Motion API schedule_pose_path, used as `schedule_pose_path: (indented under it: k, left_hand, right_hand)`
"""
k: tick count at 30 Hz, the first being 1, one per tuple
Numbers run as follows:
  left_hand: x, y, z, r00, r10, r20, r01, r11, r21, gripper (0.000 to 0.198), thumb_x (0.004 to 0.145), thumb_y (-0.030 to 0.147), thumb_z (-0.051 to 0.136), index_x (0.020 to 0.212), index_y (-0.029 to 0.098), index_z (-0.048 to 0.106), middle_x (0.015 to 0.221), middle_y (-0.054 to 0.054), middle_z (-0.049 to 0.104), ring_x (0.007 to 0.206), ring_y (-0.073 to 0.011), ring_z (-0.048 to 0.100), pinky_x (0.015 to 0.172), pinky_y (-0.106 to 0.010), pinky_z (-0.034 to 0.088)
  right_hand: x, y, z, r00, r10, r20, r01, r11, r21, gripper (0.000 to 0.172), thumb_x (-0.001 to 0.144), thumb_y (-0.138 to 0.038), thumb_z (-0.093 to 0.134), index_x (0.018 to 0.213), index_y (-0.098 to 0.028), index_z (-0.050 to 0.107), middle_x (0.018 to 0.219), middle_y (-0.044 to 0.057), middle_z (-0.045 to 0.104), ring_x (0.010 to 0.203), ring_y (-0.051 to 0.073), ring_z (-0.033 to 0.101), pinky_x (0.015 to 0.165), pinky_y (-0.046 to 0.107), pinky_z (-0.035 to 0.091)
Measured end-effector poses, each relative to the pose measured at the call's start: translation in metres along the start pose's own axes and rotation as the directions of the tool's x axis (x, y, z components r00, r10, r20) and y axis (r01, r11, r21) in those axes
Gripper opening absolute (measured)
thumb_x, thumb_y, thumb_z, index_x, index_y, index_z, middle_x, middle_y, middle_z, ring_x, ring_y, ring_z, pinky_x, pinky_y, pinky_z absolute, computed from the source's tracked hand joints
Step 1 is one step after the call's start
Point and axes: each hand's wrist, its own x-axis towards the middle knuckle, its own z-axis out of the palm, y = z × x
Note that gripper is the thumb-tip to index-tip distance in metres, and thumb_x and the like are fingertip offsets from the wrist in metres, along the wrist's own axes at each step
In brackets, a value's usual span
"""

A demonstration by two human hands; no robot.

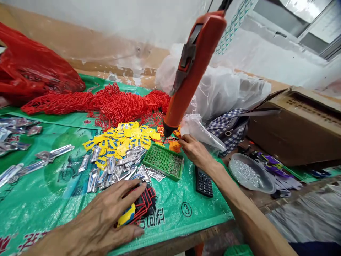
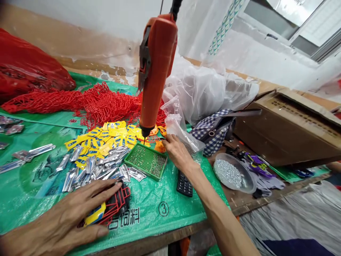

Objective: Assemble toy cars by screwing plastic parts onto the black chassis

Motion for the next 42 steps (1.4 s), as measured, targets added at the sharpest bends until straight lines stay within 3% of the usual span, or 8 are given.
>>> schedule_pose_path:
  k: [8, 12, 15, 18, 24, 32, 37, 42]
  left_hand:
    - [0.001, 0.006, 0.030, 0.998, -0.024, -0.051, 0.021, 0.999, -0.050, 0.068, 0.089, 0.024, 0.063, 0.152, 0.028, 0.036, 0.139, -0.012, 0.056, 0.123, -0.0285, 0.059, 0.102, -0.042, 0.054]
    - [0.002, 0.008, 0.023, 0.999, -0.013, -0.035, 0.008, 0.991, -0.131, 0.073, 0.096, 0.027, 0.056, 0.158, 0.023, 0.018, 0.144, -0.014, 0.054, 0.128, -0.0274, 0.057, 0.108, -0.043, 0.049]
    - [0.003, 0.008, 0.019, 0.998, 0.008, -0.055, -0.016, 0.987, -0.162, 0.078, 0.099, 0.032, 0.055, 0.160, 0.022, 0.007, 0.146, -0.016, 0.053, 0.127, -0.0276, 0.058, 0.105, -0.041, 0.051]
    - [0.005, 0.009, 0.017, 0.998, 0.000, -0.061, -0.010, 0.987, -0.158, 0.081, 0.099, 0.034, 0.055, 0.160, 0.020, 0.002, 0.148, -0.018, 0.050, 0.129, -0.0285, 0.057, 0.105, -0.040, 0.051]
    - [0.009, 0.011, 0.013, 0.996, 0.086, -0.032, -0.090, 0.987, -0.136, 0.058, 0.097, 0.023, 0.054, 0.150, 0.022, 0.031, 0.136, -0.013, 0.059, 0.122, -0.0264, 0.060, 0.104, -0.039, 0.051]
    - [0.009, 0.013, 0.015, 0.995, 0.100, -0.030, -0.100, 0.995, 0.009, 0.048, 0.096, 0.021, 0.054, 0.143, 0.020, 0.044, 0.133, -0.017, 0.057, 0.119, -0.0313, 0.059, 0.098, -0.044, 0.055]
    - [0.011, 0.016, 0.012, 0.997, 0.077, -0.016, -0.077, 0.997, -0.021, 0.047, 0.096, 0.020, 0.053, 0.142, 0.019, 0.046, 0.134, -0.018, 0.056, 0.119, -0.0311, 0.060, 0.097, -0.043, 0.056]
    - [0.010, 0.015, 0.018, 0.998, 0.054, -0.046, -0.056, 0.997, -0.046, 0.050, 0.095, 0.030, 0.059, 0.143, 0.022, 0.046, 0.142, -0.017, 0.051, 0.127, -0.0330, 0.055, 0.102, -0.046, 0.052]
  right_hand:
    - [-0.055, -0.071, -0.030, 0.928, 0.177, -0.329, -0.148, 0.983, 0.111, 0.022, 0.097, -0.031, 0.052, 0.087, -0.015, 0.064, 0.085, 0.009, 0.064, 0.072, 0.017, 0.060, 0.063, 0.030, 0.048]
    - [-0.084, -0.132, -0.023, 0.721, 0.692, 0.023, -0.401, 0.390, 0.829, 0.032, 0.082, -0.049, 0.071, 0.078, -0.018, 0.067, 0.057, 0.000, 0.060, 0.049, 0.012, 0.054, 0.046, 0.024, 0.042]
    - [-0.091, -0.170, -0.004, 0.648, 0.715, 0.262, -0.355, -0.021, 0.935, 0.038, 0.075, -0.054, 0.076, 0.075, -0.017, 0.067, 0.053, 0.000, 0.060, 0.046, 0.011, 0.053, 0.048, 0.024, 0.045]
    - [-0.090, -0.188, 0.010, 0.649, 0.671, 0.359, -0.366, -0.139, 0.920, 0.039, 0.072, -0.054, 0.078, 0.076, -0.016, 0.068, 0.053, -0.001, 0.058, 0.047, 0.008, 0.049, 0.048, 0.020, 0.043]
    - [-0.083, -0.179, -0.003, 0.697, 0.559, 0.448, -0.503, -0.063, 0.862, 0.042, 0.070, -0.056, 0.079, 0.074, -0.015, 0.069, 0.057, 0.001, 0.058, 0.049, 0.008, 0.048, 0.045, 0.020, 0.040]
    - [-0.088, -0.169, 0.002, 0.770, 0.638, -0.020, -0.431, 0.542, 0.722, 0.035, 0.074, -0.044, 0.079, 0.093, -0.016, 0.070, 0.070, 0.003, 0.064, 0.047, 0.010, 0.057, 0.042, 0.021, 0.049]
    - [-0.093, -0.163, 0.009, 0.930, 0.364, -0.060, -0.188, 0.607, 0.772, 0.027, 0.083, -0.024, 0.073, 0.109, -0.022, 0.071, 0.080, 0.001, 0.065, 0.060, 0.010, 0.063, 0.055, 0.020, 0.057]
    - [-0.092, -0.158, 0.005, 0.944, 0.324, -0.062, -0.165, 0.626, 0.762, 0.021, 0.082, -0.025, 0.076, 0.103, -0.023, 0.074, 0.074, -0.001, 0.061, 0.058, 0.009, 0.059, 0.053, 0.019, 0.053]
